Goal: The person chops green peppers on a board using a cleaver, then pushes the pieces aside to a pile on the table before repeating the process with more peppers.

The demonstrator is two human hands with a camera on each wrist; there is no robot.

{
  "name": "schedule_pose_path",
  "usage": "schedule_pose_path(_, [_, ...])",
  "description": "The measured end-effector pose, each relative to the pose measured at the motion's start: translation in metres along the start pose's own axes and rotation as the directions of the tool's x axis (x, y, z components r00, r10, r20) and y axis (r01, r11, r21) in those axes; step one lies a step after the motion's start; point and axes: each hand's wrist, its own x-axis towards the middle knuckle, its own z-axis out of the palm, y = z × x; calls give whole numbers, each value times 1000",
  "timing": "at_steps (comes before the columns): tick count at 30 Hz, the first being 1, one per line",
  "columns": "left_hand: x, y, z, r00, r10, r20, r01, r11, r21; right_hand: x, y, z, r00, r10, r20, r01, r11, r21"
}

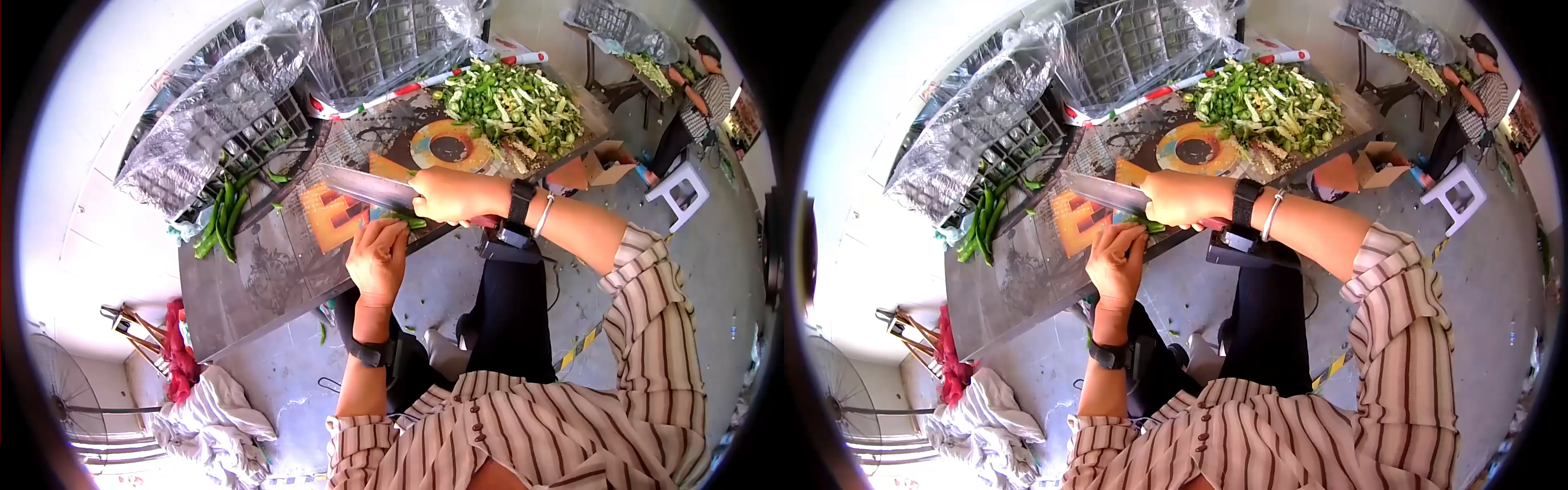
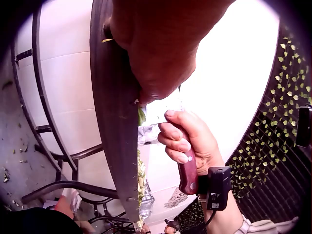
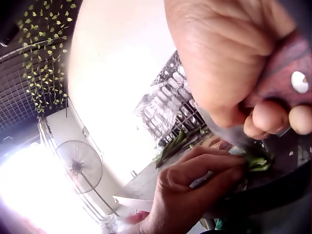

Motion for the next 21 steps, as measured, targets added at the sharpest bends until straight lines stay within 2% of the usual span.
schedule_pose_path(4, [2, 1, 1, 1000, 9, -22, -8, 1000, 3, 3, 0, 2, 1000, 6, -5, -7, 998, -58])
schedule_pose_path(6, [3, 1, -8, 992, -36, -117, 31, 998, -48, -1, -1, 2, 1000, -9, -15, 8, 999, -36])
schedule_pose_path(7, [6, 2, -15, 993, -35, -117, 30, 999, -42, -1, -3, 1, 999, -27, -23, 26, 999, -21])
schedule_pose_path(9, [16, 2, -24, 994, -64, -91, 70, 995, 65, 2, -2, -2, 1000, -6, -9, 6, 997, -73])
schedule_pose_path(11, [26, -4, -30, 991, -46, -126, 56, 995, 78, -1, -3, -1, 1000, 7, -24, -8, 998, -60])
schedule_pose_path(13, [43, -2, -39, 972, 11, -237, 24, 989, 145, 1, 1, 0, 1000, 9, -10, -10, 997, -76])
schedule_pose_path(14, [52, 0, -45, 980, 41, -196, -6, 985, 174, 2, 3, 1, 1000, 3, -16, -4, 996, -86])
schedule_pose_path(19, [78, -4, -38, 978, 94, -188, -66, 987, 149, 6, 7, 3, 999, -15, -50, 12, 997, -75])
schedule_pose_path(21, [87, -4, -34, 974, 163, -154, -135, 974, 181, 7, 8, 2, 999, -25, -31, 23, 997, -77])
